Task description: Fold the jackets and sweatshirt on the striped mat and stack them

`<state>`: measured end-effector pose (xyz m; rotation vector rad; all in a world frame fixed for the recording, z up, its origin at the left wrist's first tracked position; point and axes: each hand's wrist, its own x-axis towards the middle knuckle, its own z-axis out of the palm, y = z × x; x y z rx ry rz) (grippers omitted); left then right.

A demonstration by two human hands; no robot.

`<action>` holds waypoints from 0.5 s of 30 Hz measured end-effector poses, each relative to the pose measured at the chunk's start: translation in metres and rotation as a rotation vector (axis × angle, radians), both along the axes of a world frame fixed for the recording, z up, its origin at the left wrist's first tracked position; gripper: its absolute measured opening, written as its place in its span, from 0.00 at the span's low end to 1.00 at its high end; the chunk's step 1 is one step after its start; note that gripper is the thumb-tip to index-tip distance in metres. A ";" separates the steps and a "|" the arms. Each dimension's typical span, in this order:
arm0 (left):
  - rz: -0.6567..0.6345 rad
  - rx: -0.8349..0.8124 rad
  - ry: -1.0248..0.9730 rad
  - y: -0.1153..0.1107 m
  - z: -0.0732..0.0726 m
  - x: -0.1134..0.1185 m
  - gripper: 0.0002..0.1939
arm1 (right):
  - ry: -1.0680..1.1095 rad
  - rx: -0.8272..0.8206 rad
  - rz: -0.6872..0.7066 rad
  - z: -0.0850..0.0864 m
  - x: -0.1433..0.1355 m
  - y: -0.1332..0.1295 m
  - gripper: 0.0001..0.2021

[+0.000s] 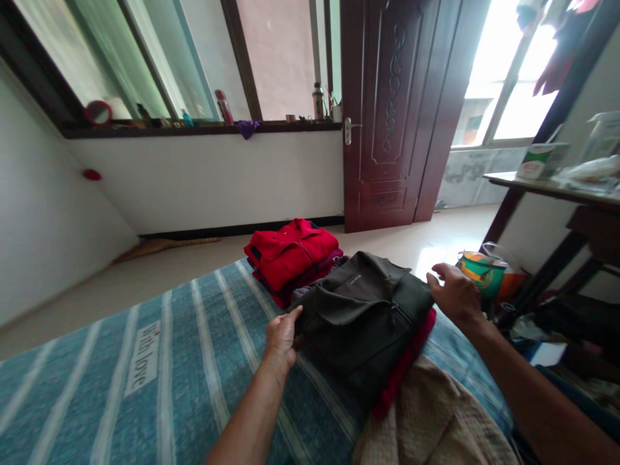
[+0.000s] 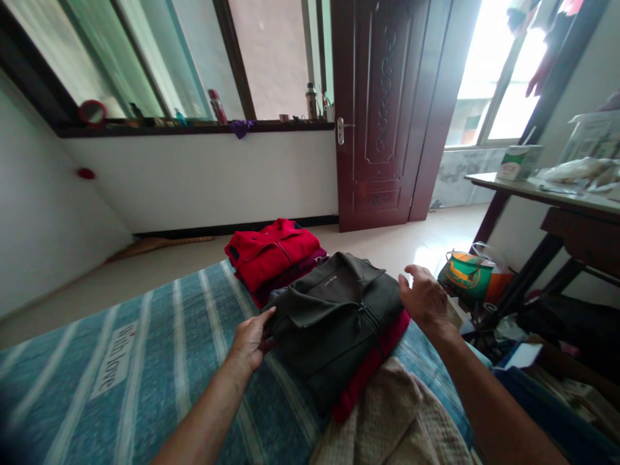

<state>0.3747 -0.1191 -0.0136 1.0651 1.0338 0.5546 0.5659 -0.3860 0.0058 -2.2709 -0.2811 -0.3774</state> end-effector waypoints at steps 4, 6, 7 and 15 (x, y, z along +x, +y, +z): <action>-0.088 -0.061 0.019 -0.016 -0.004 -0.010 0.10 | -0.477 -0.106 0.296 -0.001 -0.046 0.029 0.14; -0.139 -0.090 0.021 -0.022 -0.010 -0.014 0.10 | -0.620 -0.206 0.436 -0.015 -0.073 0.045 0.16; -0.147 -0.095 0.022 -0.023 -0.013 -0.015 0.10 | -0.652 -0.256 0.458 -0.022 -0.084 0.051 0.16; -0.095 -0.082 0.024 -0.031 -0.020 -0.015 0.04 | -0.705 -0.343 0.443 -0.049 -0.098 0.056 0.17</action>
